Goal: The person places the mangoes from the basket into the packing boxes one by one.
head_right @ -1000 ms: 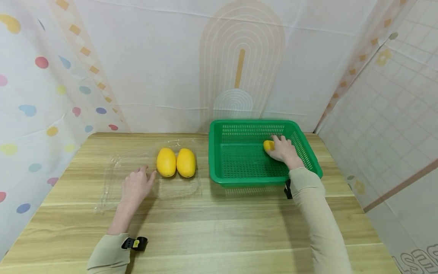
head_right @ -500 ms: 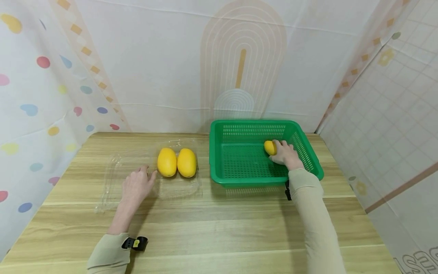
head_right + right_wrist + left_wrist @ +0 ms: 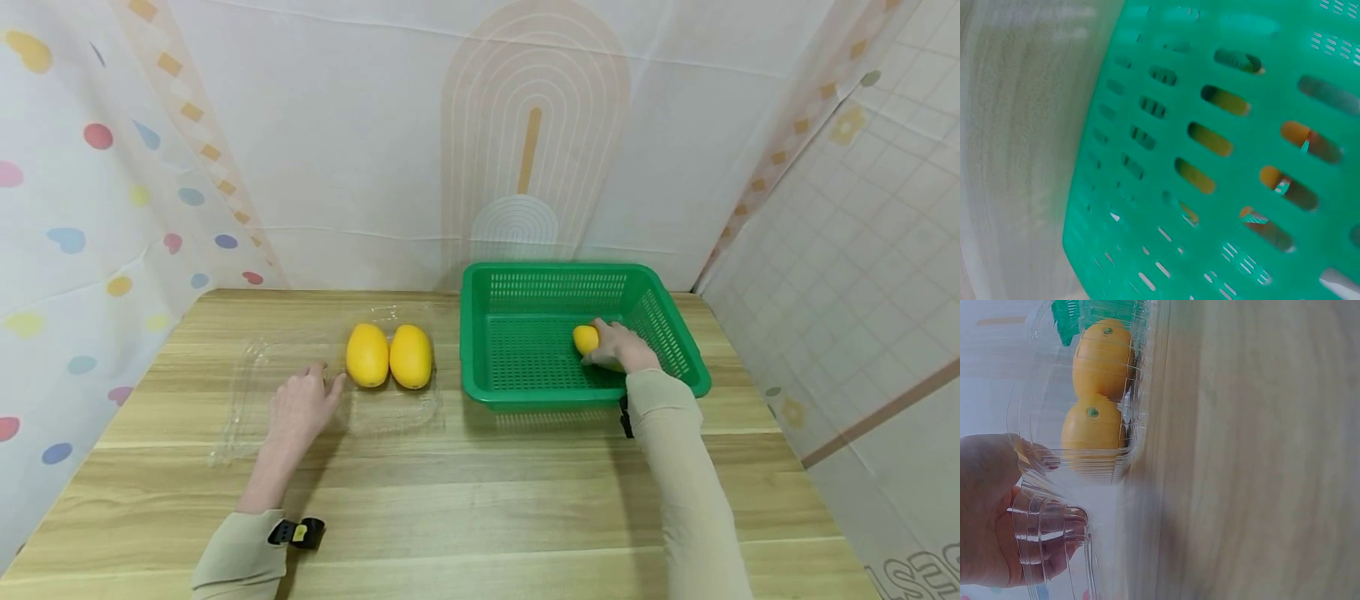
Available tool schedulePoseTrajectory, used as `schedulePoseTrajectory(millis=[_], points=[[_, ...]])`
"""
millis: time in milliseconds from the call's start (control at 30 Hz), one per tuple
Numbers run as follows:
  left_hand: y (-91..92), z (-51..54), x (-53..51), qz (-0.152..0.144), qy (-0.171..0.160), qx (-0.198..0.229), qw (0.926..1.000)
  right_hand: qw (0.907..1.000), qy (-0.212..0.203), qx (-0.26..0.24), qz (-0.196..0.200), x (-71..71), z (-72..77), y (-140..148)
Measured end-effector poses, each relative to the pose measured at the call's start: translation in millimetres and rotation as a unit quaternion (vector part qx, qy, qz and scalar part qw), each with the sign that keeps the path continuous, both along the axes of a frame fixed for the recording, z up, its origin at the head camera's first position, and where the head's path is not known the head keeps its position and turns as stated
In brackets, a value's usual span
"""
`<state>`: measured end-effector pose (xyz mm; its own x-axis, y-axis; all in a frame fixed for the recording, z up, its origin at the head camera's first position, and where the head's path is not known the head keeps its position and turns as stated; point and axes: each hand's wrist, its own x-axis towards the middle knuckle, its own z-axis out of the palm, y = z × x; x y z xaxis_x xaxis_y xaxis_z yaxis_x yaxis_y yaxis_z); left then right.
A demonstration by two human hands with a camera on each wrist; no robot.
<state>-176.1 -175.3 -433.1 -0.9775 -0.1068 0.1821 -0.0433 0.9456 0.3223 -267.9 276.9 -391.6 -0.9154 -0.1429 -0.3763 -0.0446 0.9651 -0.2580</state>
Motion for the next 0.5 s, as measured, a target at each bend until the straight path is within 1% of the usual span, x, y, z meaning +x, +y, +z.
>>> schedulePoseTrajectory(millis=[100, 233, 500], points=[[0.2, -0.2, -0.1, 0.0, -0.001, 0.001, 1.0, 0.9997, -0.023, -0.002, 0.006, 1.3, 0.0, -0.1], [0.0, -0.4, 0.1, 0.0, -0.003, 0.002, 1.0, 0.9992, -0.036, -0.004, 0.016, 1.1, -0.9, 1.8], [0.2, 0.8, 0.6, 0.001, -0.005, 0.003, 1.0, 0.9977, -0.022, -0.013, 0.063, -3.7, -2.9, 1.6]])
